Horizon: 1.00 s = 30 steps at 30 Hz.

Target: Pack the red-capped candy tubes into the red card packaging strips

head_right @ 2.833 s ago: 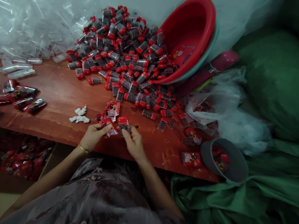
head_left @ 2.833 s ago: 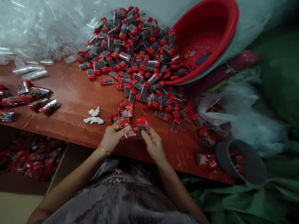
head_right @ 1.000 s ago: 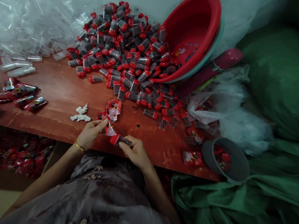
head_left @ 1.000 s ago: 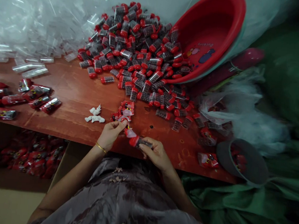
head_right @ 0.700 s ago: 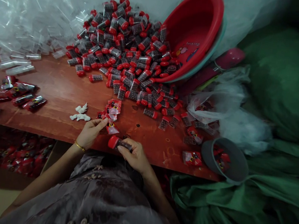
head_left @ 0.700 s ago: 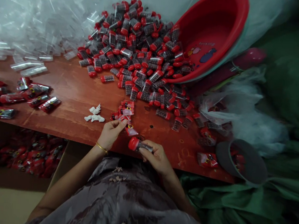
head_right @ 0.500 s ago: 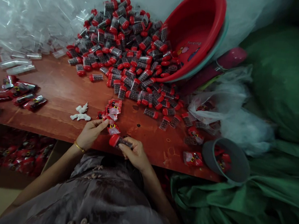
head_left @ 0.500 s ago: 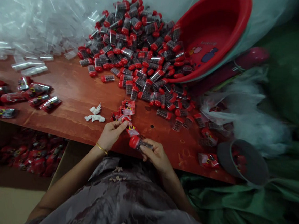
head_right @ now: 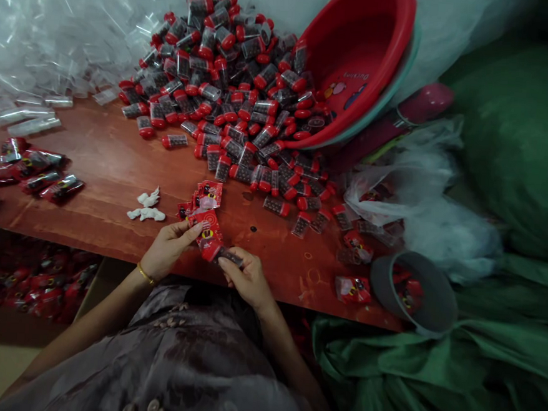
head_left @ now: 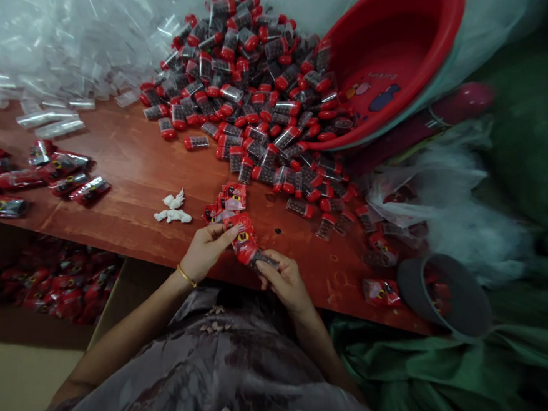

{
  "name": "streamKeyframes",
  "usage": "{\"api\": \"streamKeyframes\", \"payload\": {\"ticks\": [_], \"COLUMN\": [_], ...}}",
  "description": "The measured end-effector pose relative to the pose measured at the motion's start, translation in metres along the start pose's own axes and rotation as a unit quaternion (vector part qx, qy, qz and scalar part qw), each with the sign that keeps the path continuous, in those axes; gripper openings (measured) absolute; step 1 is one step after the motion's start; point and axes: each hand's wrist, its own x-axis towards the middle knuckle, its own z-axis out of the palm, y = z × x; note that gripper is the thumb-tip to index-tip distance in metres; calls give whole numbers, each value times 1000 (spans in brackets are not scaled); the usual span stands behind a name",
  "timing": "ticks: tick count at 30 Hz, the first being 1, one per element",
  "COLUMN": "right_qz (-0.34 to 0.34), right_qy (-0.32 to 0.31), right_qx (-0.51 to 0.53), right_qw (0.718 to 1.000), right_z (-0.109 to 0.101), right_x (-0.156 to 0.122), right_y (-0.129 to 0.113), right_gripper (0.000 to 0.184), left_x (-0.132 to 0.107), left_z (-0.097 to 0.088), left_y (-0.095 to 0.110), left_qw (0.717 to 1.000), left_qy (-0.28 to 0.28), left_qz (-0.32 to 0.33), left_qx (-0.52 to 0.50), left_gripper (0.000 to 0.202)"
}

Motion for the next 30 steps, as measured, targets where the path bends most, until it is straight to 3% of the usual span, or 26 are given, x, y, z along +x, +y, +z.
{"api": "streamKeyframes", "payload": {"ticks": [13,16,19,23,30], "right_qz": [-42,-61,-68,-59,-81], "right_qy": [37,70,110,109,134], "right_qx": [7,0,15,51,1], "right_qw": [998,996,991,991,988], "right_z": [3,11,22,30,28], "right_x": [5,6,7,10,12], "right_y": [7,13,16,15,19], "right_gripper": [30,29,29,32,31], "left_x": [-1,-1,-1,0,1], "left_z": [4,5,9,13,10], "left_y": [-9,-11,-14,-18,-20], "left_qw": [999,999,998,991,999], "left_qy": [-15,-20,12,13,41], "left_qz": [-12,-7,-27,-64,-6], "left_qx": [-30,-26,-51,-118,-35], "left_gripper": [36,34,36,42,37]}}
